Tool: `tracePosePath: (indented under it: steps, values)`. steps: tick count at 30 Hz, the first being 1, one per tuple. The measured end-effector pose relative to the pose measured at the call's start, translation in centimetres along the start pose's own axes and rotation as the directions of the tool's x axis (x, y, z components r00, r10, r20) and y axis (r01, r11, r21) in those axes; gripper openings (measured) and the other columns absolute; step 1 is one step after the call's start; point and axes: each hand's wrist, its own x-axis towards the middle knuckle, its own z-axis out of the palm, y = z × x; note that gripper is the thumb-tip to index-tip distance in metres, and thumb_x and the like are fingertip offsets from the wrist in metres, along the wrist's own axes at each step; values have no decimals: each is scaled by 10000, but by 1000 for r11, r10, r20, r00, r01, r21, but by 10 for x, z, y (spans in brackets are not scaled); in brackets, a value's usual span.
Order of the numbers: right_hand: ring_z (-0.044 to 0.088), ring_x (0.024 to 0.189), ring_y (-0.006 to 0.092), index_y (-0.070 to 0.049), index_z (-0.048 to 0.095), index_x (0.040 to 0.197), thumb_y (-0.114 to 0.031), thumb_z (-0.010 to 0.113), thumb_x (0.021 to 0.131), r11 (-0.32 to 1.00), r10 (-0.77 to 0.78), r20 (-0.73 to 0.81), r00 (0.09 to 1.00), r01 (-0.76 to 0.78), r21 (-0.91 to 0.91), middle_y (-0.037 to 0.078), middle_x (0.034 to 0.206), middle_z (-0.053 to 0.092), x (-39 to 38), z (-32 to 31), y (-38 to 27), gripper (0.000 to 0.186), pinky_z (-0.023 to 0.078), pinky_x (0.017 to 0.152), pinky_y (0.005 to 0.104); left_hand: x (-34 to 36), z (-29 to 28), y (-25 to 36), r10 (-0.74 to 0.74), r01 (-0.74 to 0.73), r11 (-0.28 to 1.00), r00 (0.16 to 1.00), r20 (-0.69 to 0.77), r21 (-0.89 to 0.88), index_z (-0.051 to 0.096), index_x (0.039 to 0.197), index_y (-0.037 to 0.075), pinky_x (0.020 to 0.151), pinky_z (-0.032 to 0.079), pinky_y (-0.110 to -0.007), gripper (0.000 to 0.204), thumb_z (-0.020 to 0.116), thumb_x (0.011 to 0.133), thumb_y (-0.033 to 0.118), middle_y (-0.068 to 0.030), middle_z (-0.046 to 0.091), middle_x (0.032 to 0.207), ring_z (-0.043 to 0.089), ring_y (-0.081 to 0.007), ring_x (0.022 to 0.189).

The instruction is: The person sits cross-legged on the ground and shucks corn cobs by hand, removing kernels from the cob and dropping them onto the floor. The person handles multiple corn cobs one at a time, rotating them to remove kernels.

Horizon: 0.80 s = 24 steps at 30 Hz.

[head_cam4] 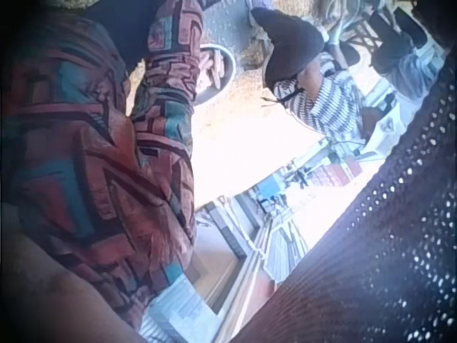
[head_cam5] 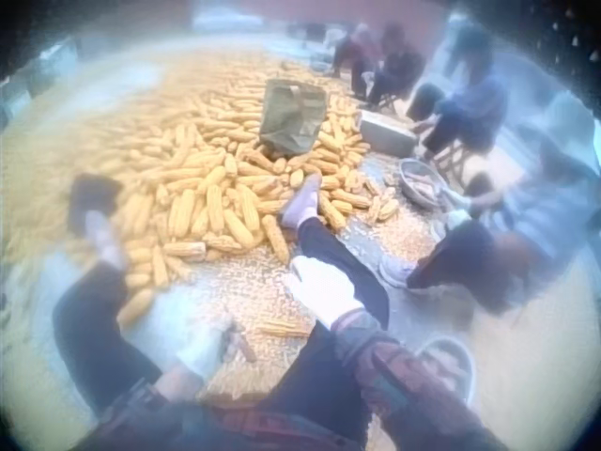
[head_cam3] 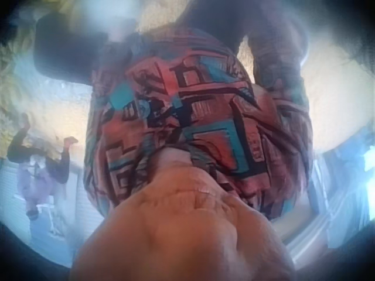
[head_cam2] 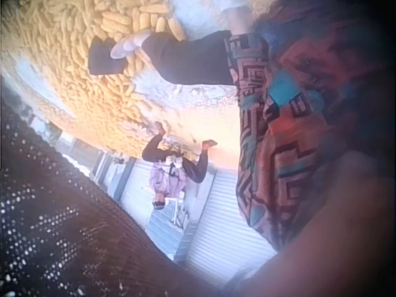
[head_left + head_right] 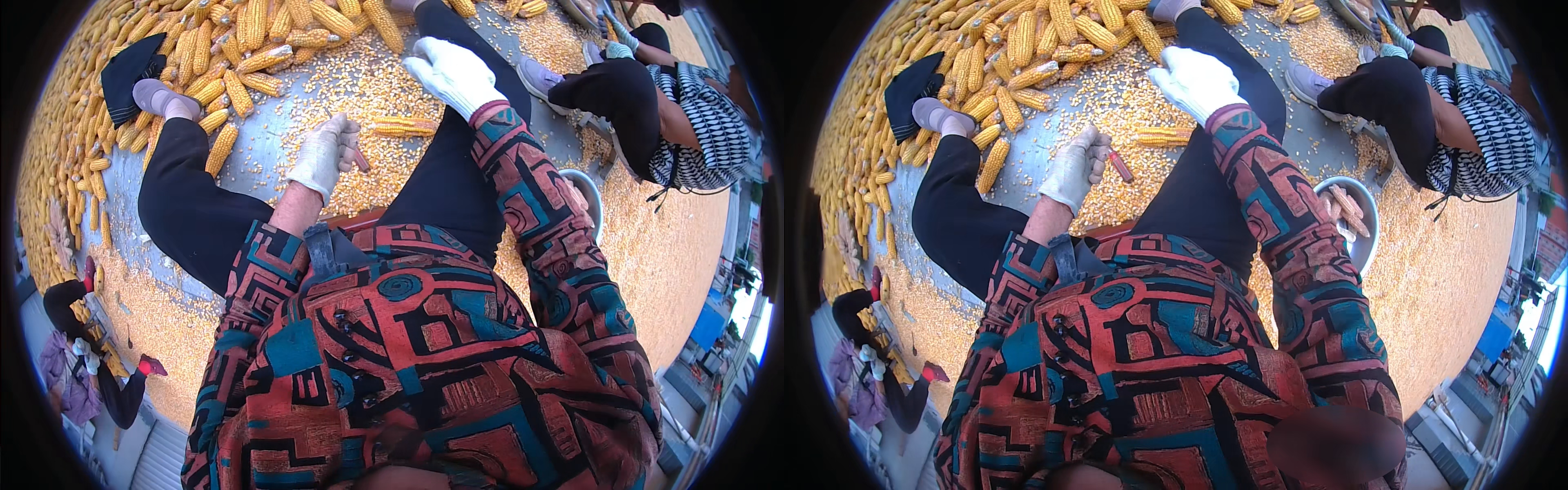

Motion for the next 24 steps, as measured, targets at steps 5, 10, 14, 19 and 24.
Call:
tracePosePath:
  steps: [5,10,14,19,24]
  values:
    - [651,924,326,-94,661,996,-402,586,806,991,-118,177,977,126,-35,151,983,675,43,128,-35,369,513,790,435,2,-5,-2,-30,26,998,997,-69,-64,603,902,61,377,372,-211,313,476,967,340,11,532,656,454,-70,434]
    - [686,892,262,-87,719,916,-231,609,767,950,151,358,922,-35,-311,121,929,705,22,194,-6,235,541,761,378,-2,12,5,-58,55,997,998,-39,-62,580,864,77,366,330,-227,314,469,964,353,23,522,608,441,-76,416]
    - [692,812,258,-101,714,861,-237,628,757,923,7,448,894,167,-348,107,860,705,35,208,-1,192,532,680,392,4,16,1,-63,62,994,998,-4,-86,603,912,89,399,356,-234,312,483,948,375,34,545,645,482,-78,469]
    - [690,834,275,-95,722,872,-303,631,757,958,112,491,864,38,-285,125,880,706,36,222,0,255,532,743,419,5,19,1,-94,95,993,996,8,-68,593,879,74,382,351,-247,327,478,947,373,3,540,653,479,-96,451]
    - [651,968,325,-36,615,1111,-374,654,759,972,234,319,918,-231,-49,191,1036,664,40,161,-41,490,505,839,429,10,10,-9,-109,104,990,993,-42,-98,583,862,71,379,359,-260,330,462,955,363,1,537,650,475,-111,445]
